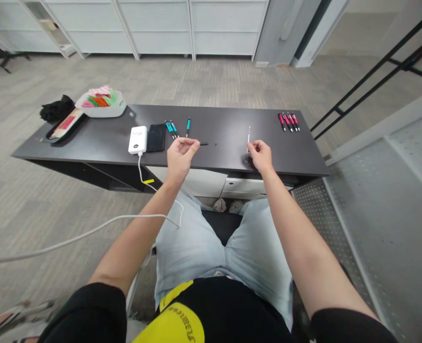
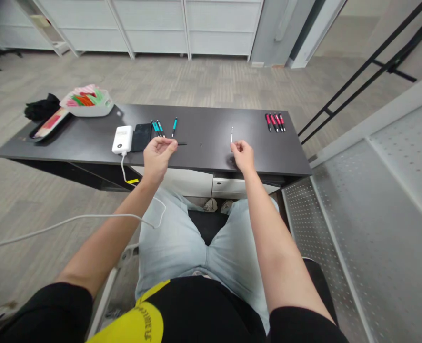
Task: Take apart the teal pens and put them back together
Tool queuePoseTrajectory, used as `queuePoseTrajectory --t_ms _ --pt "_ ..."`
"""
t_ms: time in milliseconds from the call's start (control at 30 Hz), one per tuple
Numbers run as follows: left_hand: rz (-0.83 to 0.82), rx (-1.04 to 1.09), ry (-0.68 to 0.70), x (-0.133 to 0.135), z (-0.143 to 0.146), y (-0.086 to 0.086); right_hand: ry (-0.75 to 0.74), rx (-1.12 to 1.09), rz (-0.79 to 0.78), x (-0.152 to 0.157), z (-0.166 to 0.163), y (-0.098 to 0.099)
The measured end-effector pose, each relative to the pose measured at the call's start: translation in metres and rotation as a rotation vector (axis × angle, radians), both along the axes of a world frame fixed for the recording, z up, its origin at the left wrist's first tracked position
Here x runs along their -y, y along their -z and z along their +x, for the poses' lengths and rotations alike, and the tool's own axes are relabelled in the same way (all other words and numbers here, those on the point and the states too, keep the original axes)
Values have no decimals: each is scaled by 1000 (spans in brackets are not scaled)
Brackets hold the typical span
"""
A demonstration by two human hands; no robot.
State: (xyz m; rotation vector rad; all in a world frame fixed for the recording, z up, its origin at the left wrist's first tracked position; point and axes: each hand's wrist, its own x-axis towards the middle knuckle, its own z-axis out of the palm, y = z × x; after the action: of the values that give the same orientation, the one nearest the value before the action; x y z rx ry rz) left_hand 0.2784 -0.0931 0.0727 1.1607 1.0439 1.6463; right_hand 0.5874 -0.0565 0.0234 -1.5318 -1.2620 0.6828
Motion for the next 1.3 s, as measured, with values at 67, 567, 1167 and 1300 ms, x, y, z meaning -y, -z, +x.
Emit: queuePoseTrajectory --t_ms 67,567,1167,1300 --pt "-28 -115 20 -6 10 19 -15 -13 0 -1 1 3" --pt "44 -1235 184 -36 57 30 -52 -84 3 0 1 9" --pt "-13 -630 550 -140 27 75 -73 -11 -7 4 -1 3" --pt "-56 -557 489 -129 34 67 -57 -12 6 4 -1 3"
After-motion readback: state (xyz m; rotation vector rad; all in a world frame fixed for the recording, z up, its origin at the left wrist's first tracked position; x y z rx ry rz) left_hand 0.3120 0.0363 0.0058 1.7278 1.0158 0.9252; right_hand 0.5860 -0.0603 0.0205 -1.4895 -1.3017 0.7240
